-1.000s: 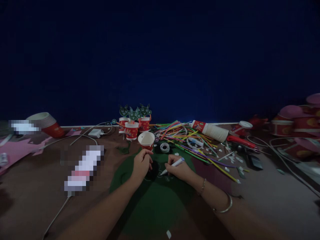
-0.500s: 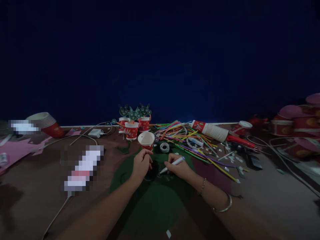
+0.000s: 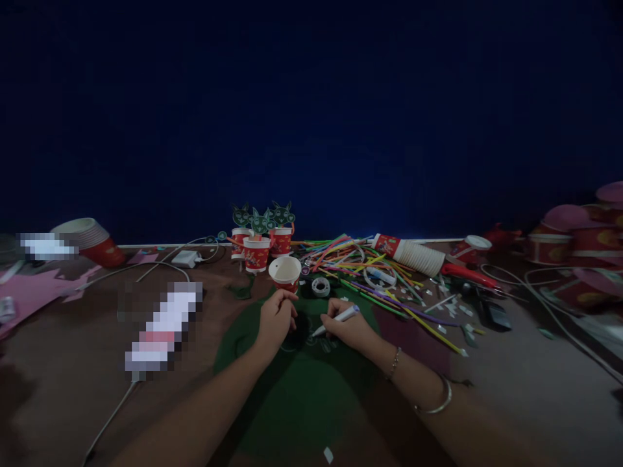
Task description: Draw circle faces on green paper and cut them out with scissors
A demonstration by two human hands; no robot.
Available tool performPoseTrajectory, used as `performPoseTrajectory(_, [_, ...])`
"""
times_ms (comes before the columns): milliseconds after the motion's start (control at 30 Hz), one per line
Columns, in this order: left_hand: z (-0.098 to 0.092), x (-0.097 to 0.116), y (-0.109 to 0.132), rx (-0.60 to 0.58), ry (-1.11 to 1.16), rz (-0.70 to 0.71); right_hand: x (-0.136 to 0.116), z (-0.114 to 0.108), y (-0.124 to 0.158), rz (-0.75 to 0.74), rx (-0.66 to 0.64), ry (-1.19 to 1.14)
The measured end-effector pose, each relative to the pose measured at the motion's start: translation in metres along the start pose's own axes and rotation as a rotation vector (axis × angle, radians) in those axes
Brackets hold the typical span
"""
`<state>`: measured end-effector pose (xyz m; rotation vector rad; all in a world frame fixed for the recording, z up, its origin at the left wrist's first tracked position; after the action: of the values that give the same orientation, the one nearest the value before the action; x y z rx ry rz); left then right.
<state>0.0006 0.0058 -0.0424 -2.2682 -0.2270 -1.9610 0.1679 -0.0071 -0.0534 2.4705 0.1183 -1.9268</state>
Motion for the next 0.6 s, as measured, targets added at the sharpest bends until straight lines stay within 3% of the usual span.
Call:
performPoseTrajectory(200, [-0.0007, -0.0002, -0.0003, -0.007, -0.005, 0.010, 0.0003, 0.0007, 0.0007, 0.016, -0.040, 0.009])
performPoseTrajectory(600, [-0.0002, -0.0013, -0.0008, -0.004, -0.010, 0.018, -0.0018, 0.0001, 0.0004, 0.010, 0.006, 0.020])
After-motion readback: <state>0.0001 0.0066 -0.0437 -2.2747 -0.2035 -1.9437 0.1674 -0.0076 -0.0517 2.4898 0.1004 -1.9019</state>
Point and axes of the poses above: each hand's wrist, its own y-axis away from the middle knuckle, its own z-axis out of the palm, x = y × z, the point moved 1 cm from there along -y, towards the middle knuckle, and after that the axes turned 7 degrees about x, right-handed, at the moved point
